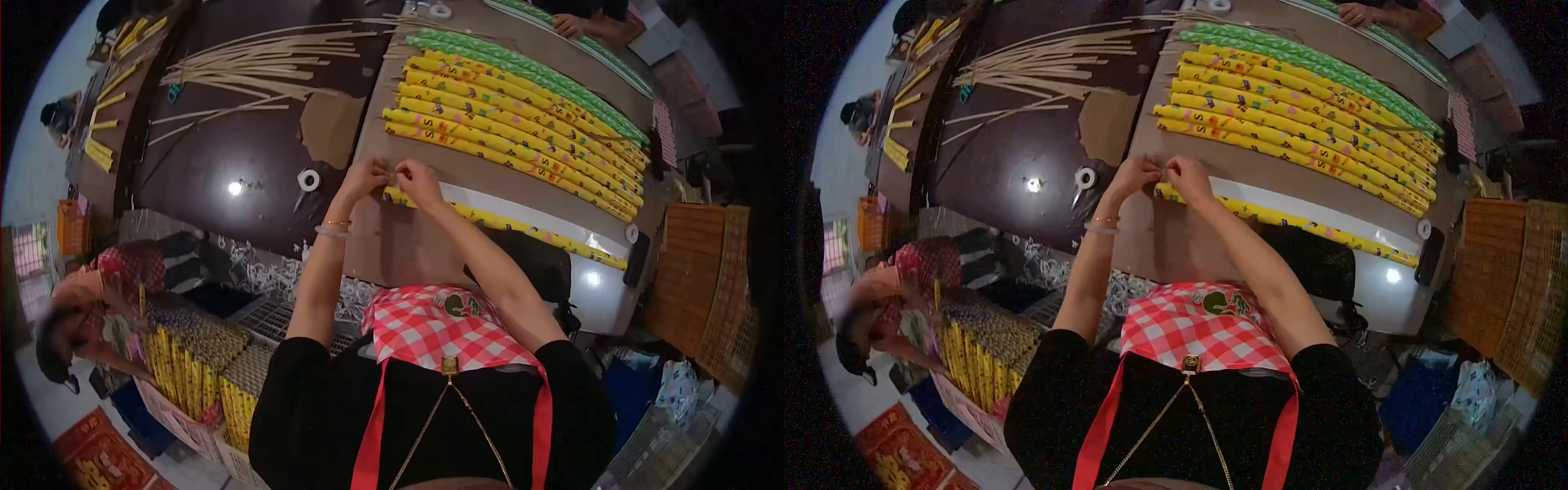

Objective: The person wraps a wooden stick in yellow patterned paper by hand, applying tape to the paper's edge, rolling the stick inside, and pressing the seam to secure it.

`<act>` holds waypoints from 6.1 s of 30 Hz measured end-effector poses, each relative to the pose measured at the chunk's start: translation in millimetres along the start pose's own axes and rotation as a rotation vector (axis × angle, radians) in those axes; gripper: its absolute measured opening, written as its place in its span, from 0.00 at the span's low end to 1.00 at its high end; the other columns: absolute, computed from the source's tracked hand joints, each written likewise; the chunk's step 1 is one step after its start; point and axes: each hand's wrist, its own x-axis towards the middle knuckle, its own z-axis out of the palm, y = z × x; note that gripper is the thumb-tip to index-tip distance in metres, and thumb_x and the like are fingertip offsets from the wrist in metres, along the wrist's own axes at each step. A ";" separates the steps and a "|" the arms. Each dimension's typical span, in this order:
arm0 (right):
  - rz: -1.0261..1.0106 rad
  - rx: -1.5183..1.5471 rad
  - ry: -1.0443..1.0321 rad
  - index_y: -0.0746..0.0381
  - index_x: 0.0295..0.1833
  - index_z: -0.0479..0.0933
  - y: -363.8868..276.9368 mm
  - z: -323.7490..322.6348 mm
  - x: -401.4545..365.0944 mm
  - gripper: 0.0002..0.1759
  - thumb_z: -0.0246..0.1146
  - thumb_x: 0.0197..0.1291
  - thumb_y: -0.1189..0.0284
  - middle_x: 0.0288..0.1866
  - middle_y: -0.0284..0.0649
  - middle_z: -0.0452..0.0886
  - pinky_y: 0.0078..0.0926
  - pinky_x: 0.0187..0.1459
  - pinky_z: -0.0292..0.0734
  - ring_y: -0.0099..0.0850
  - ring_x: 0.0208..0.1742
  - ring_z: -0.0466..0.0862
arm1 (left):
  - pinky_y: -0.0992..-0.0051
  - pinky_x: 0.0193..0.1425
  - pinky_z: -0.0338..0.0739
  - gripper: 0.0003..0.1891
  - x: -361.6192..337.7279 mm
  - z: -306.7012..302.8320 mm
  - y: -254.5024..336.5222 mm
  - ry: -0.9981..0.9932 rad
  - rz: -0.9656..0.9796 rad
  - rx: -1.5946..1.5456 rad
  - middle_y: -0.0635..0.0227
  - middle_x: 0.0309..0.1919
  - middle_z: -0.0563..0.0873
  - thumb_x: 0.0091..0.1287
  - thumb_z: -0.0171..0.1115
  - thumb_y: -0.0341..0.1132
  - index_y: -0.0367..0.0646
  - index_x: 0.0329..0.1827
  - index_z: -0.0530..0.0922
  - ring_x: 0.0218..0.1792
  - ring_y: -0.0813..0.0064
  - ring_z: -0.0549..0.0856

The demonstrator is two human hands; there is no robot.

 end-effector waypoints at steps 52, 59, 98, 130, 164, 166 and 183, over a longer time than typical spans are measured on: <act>-0.097 -0.281 0.052 0.62 0.32 0.78 -3.5 7.4 0.8 0.07 0.61 0.46 0.72 0.30 0.43 0.79 0.33 0.37 0.76 0.39 0.33 0.81 | 0.81 0.35 0.77 0.12 -8.0 -3.3 25.4 -0.008 0.033 -0.002 0.64 0.30 0.84 0.49 0.66 0.26 0.29 0.36 0.77 0.31 0.80 0.82; -0.070 -0.248 0.035 0.61 0.32 0.76 -1.7 8.5 0.4 0.07 0.60 0.46 0.71 0.32 0.44 0.79 0.38 0.38 0.73 0.43 0.36 0.78 | 0.79 0.36 0.75 0.12 -6.7 -2.4 19.1 0.023 0.045 0.044 0.65 0.31 0.83 0.46 0.68 0.30 0.32 0.33 0.80 0.32 0.75 0.83; -0.018 -0.295 0.015 0.63 0.28 0.75 -4.0 -6.3 -2.1 0.06 0.61 0.45 0.72 0.27 0.42 0.78 0.32 0.34 0.74 0.38 0.29 0.79 | 0.79 0.36 0.77 0.16 -11.9 -2.5 28.8 0.071 -0.011 0.075 0.61 0.27 0.85 0.45 0.68 0.30 0.31 0.35 0.76 0.32 0.74 0.85; 0.197 -0.630 -0.054 0.57 0.32 0.76 -8.0 -54.5 -20.2 0.12 0.56 0.49 0.60 0.34 0.39 0.77 0.41 0.35 0.73 0.41 0.37 0.78 | 0.68 0.36 0.77 0.20 -1.9 24.5 25.6 0.337 0.067 0.427 0.57 0.26 0.83 0.39 0.70 0.33 0.35 0.36 0.74 0.31 0.60 0.83; 0.157 -1.251 0.375 0.57 0.47 0.76 96.0 -395.2 -23.3 0.14 0.55 0.55 0.79 0.54 0.40 0.72 0.44 0.58 0.62 0.37 0.57 0.71 | 0.76 0.24 0.79 0.21 5.8 0.6 -7.1 0.152 -0.126 0.193 0.64 0.28 0.77 0.41 0.71 0.25 0.33 0.38 0.71 0.26 0.72 0.80; 0.218 -1.283 0.321 0.57 0.47 0.76 90.0 -394.5 0.9 0.15 0.56 0.54 0.80 0.54 0.39 0.72 0.43 0.59 0.61 0.37 0.57 0.71 | 0.75 0.33 0.77 0.20 0.0 -0.4 1.2 0.183 -0.174 0.143 0.64 0.27 0.80 0.37 0.72 0.30 0.36 0.34 0.73 0.28 0.73 0.80; -0.013 -1.056 -0.208 0.57 0.36 0.77 59.8 -478.0 52.4 0.08 0.58 0.50 0.78 0.37 0.38 0.76 0.41 0.60 0.60 0.35 0.48 0.74 | 0.71 0.40 0.73 0.11 -58.5 24.3 77.7 0.591 0.219 0.151 0.60 0.32 0.80 0.57 0.60 0.28 0.35 0.41 0.74 0.33 0.69 0.79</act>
